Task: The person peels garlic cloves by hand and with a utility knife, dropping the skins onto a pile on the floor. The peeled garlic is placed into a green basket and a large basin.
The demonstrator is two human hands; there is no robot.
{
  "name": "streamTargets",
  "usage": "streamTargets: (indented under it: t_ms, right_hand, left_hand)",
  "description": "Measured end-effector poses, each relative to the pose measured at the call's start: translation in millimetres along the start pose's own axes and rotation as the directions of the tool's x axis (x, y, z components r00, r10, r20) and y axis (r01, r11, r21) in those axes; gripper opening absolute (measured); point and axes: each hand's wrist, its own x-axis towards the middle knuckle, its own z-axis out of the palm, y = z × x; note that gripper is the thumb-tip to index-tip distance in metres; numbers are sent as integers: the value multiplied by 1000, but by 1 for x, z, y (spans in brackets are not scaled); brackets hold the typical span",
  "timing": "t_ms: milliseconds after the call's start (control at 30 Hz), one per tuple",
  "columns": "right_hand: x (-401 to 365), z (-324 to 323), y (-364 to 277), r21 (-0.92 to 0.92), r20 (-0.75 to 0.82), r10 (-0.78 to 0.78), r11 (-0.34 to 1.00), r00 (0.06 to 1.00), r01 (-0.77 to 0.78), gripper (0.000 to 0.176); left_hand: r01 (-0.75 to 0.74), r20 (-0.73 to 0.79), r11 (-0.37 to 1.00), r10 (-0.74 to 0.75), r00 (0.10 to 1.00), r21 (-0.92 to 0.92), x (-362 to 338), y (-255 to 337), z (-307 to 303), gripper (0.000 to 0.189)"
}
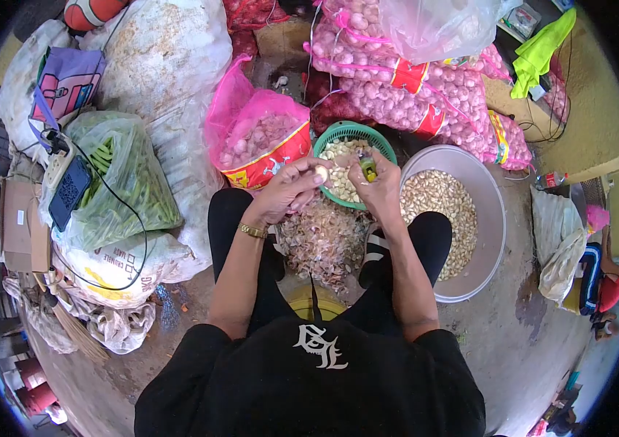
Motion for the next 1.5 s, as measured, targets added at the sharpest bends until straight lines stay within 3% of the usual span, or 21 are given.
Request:
streamTargets:
  t_ms: [67,200,267,400,467,700,767,800,867,1067,1300,1500]
  right_hand:
    - [-1,-6,0,-145,119,-79,985,990,97,18]
    - [-11,-8,-1,-55,295,-28,997,955,46,16]
    - [-13,-11,0,-91,500,23,995,866,26,20]
    - [-16,-3,4,-17,481,-107,991,870,131,21]
    - [-14,-3,-14,-28,457,48,999,888,-40,12]
    - [-17,19,-3,150,274,0,988,962,-42,16]
    - [-16,19,-2,186,275,100,970,956,-155,15]
    - [-16,19,-3,186,274,101,970,956,-156,15]
    - [-16,17,-7,180,262,133,966,956,-184,15]
    - [-15,17,-3,160,267,102,976,958,-149,13]
    - [-14,20,4,159,242,96,978,966,-137,12]
    - [-11,21,6,119,229,139,978,963,-169,13]
  left_hand:
    - [-34,-82,988,22,996,-148,-2,3,-3,28]
    - [-101,-137,944,60,989,-315,-4,13,-2,22]
    - [-105,-167,928,47,985,-358,-5,16,-3,20]
    - [-125,-160,902,63,985,-413,-6,13,-3,18]
    - [-131,-200,898,49,979,-421,-3,8,-2,19]
    - [-141,-171,924,83,982,-357,5,-7,-5,24]
    - [-163,-203,963,119,972,-216,6,-10,-10,24]
    - [-162,-202,963,118,972,-217,6,-7,-5,24]
    - [-187,-255,982,172,952,-34,5,-3,4,22]
    - [-243,-202,968,252,946,67,10,-14,-6,20]
    - [-266,-212,957,285,935,114,12,-18,-7,20]
    - [-171,-191,983,181,965,68,7,-4,-5,20]
